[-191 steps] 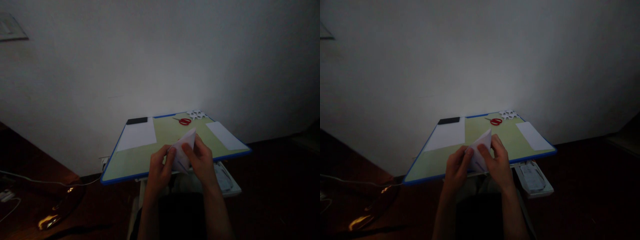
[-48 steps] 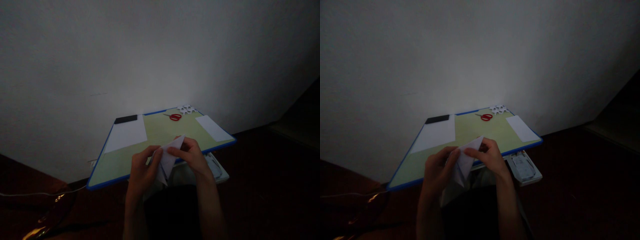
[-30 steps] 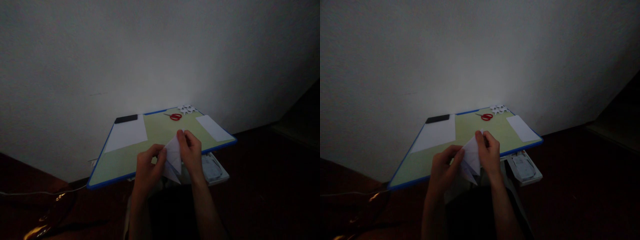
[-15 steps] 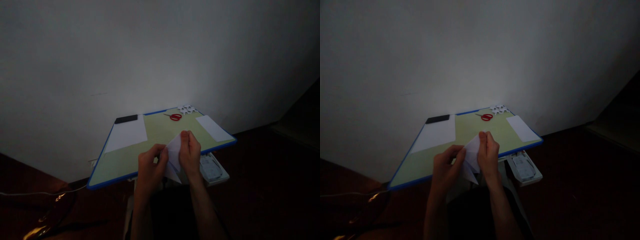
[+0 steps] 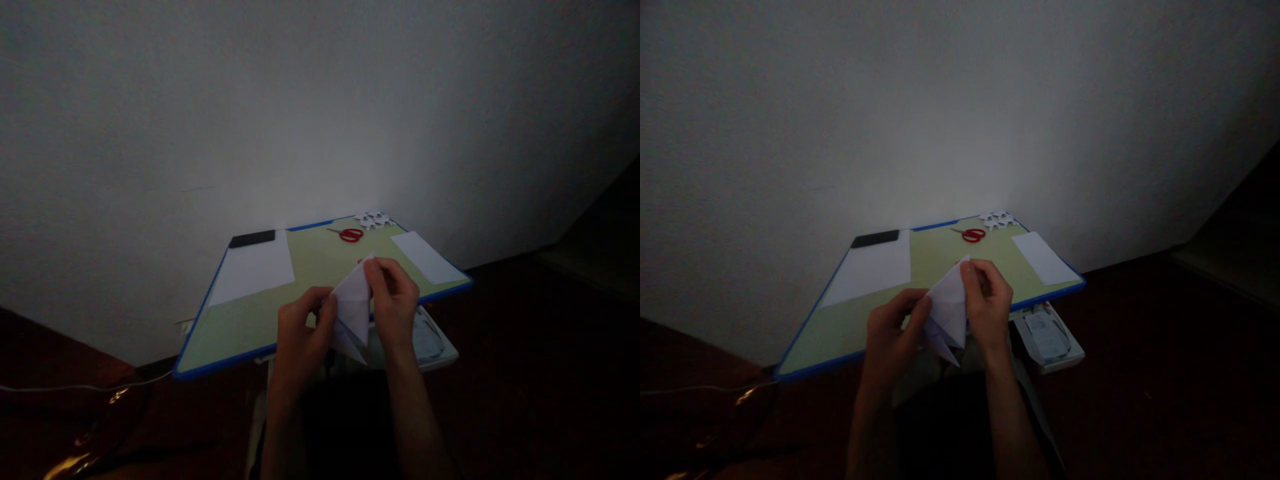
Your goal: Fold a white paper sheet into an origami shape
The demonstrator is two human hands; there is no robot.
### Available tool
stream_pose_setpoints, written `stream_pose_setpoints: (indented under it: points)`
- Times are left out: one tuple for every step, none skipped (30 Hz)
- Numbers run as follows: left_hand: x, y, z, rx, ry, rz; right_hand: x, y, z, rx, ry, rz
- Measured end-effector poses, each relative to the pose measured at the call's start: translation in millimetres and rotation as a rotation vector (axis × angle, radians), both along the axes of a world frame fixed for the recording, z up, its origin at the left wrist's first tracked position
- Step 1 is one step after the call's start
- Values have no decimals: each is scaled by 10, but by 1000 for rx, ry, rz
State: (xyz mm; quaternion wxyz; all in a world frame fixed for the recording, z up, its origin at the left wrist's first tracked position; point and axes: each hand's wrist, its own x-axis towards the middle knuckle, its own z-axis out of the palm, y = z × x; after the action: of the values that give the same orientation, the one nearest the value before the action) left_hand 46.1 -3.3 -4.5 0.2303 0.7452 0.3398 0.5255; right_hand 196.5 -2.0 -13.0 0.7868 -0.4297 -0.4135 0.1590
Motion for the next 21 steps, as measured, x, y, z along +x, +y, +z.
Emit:
stream_pose_setpoints:
  points:
    - [4,-1,3,6,-2,3,-10,8,-8,9,-3,-21]
    - [9,-3,7,14,-7,10,-18,17,-21,15,-9,-44]
    - [13,-5,12,26,-10,20,-23,27,-37,17,-17,-65]
    - [17,-8,18,40,-12,34,-25,35,-56,15,-27,-84]
    - [22,-11,23,56,-15,48,-24,42,-75,11,-39,-98]
    - [26,-13,27,71,-18,63,-21,47,-94,7,-51,-109]
    - [30,-16,28,83,-22,77,-16,51,-110,4,-65,-117]
    - [34,-18,27,91,-24,85,-11,54,-125,1,-82,-126]
    - [38,-19,24,97,-27,91,-7,55,-135,-1,-101,-134]
    - [42,-22,19,98,-31,94,-4,55,-142,-2,-122,-143]
    - [45,-24,13,94,-32,94,-2,55,-145,-1,-143,-152]
    - [48,-27,8,85,-34,93,-2,54,-145,-1,-158,-162]
    - [51,-31,2,73,-36,92,-3,53,-143,-2,-165,-169]
    - [53,-34,-3,60,-39,94,-5,51,-138,-4,-163,-170]
    - [55,-36,-9,46,-44,98,-5,49,-134,-10,-151,-161]
    - [58,-37,-15,31,-53,107,-5,47,-129,-17,-133,-141]
    - [61,-34,-22,15,-68,120,-3,46,-126,-26,-115,-111]
    - [64,-29,-32,0,-89,138,1,44,-125,-36,-101,-73]
    - [69,-20,-44,-15,-117,160,6,44,-128,-48,-96,-26]
    - [73,-10,-57,-29,-149,183,12,44,-133,-65,-100,25]
    - [77,2,-71,-40,-182,206,17,45,-140,-84,-112,79]
